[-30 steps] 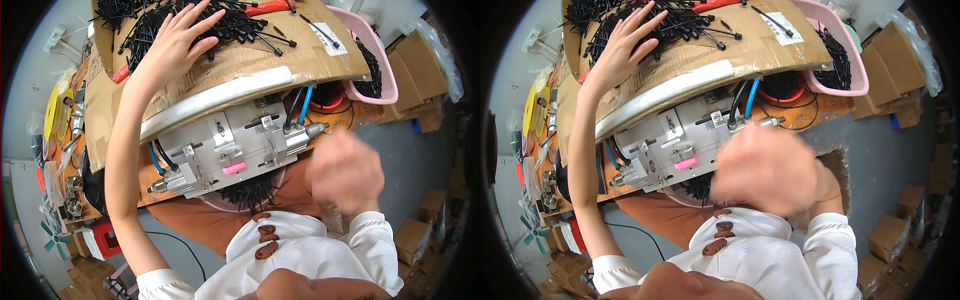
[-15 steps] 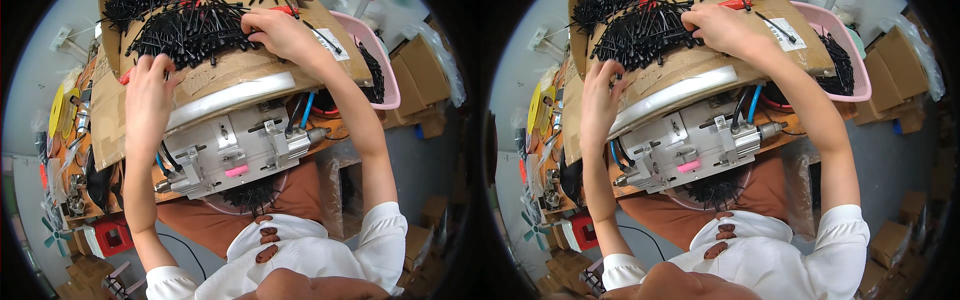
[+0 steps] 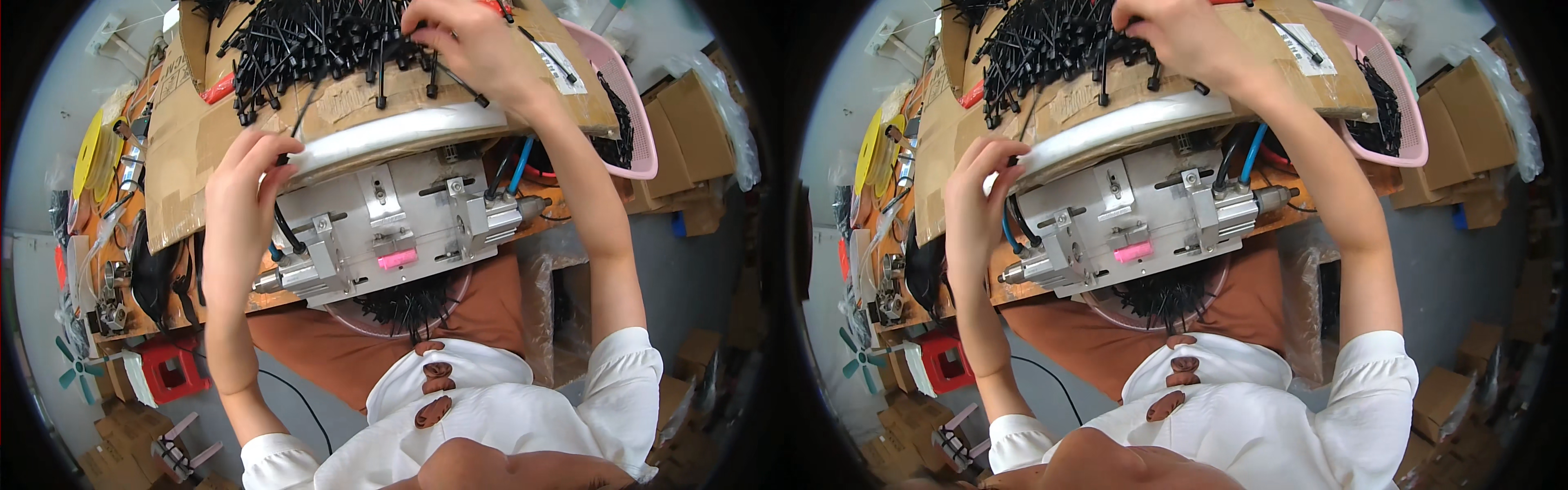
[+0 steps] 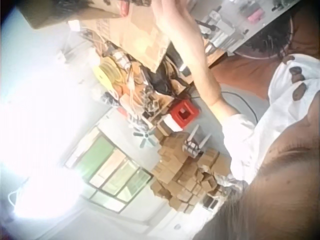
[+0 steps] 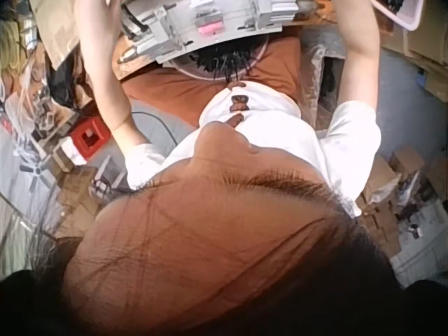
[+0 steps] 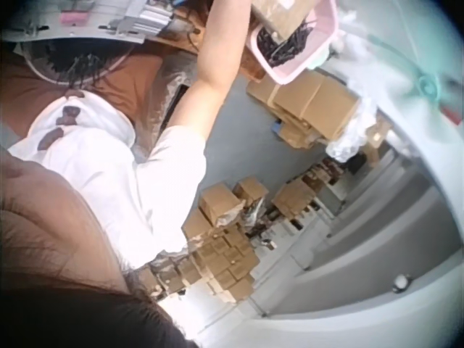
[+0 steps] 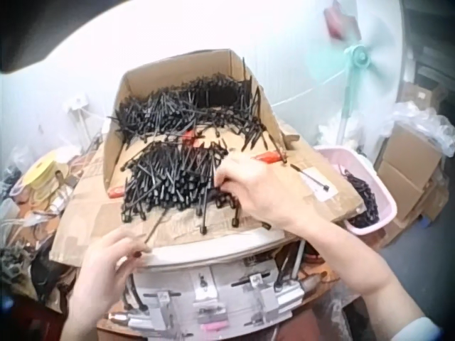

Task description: The person picks up a cable tie from a cardboard box, places it into a machine, and presses a button. They repeat this process, occasionally moving ties aside in the box, while the processed ties fall into a container below.

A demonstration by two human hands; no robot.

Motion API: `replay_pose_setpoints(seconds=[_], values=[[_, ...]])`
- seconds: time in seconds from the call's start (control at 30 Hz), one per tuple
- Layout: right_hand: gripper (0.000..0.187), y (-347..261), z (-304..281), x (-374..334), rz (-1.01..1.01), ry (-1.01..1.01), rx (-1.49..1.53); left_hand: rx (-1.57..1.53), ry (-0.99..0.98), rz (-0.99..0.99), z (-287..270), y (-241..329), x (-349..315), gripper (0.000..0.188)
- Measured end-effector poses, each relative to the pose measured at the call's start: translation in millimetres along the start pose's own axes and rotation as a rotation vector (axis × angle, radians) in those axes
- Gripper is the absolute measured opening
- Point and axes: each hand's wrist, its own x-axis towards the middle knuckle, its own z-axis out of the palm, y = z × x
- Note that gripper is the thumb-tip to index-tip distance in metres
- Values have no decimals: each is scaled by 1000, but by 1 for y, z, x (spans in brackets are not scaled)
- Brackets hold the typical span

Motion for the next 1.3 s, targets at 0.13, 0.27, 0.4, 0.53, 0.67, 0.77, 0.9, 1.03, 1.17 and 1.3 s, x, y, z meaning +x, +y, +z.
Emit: replay_pose_setpoints(seconds=[0.13,0.27,0.4,0.53,0.67,0.77,0.9,1.03,1.17,1.3], values=[[25,-15,-4,-1,363,168,356,92,218,-32,33,31,-65,74],[18,-31,-37,-27,646,161,761,59,35,-38,90,71,-132,81],[28,-34,-32,-61,633,173,1226,183,36,-139,129,80,-142,72],[22,-56,-56,-75,668,169,1189,209,34,-137,134,80,-137,72],[20,-72,-54,-93,585,200,1131,284,-33,-128,130,79,-135,63],[16,-99,-40,-106,570,336,890,269,-62,-120,128,78,-134,63],[38,-128,-19,-153,355,39,387,215,-114,-79,107,79,-123,64],[67,-166,24,-188,306,-102,280,111,57,77,66,65,-46,55],[68,-175,52,-193,308,-169,273,219,279,283,70,16,46,26],[66,-172,65,-189,324,-196,265,31,-457,-45,45,11,83,50]])
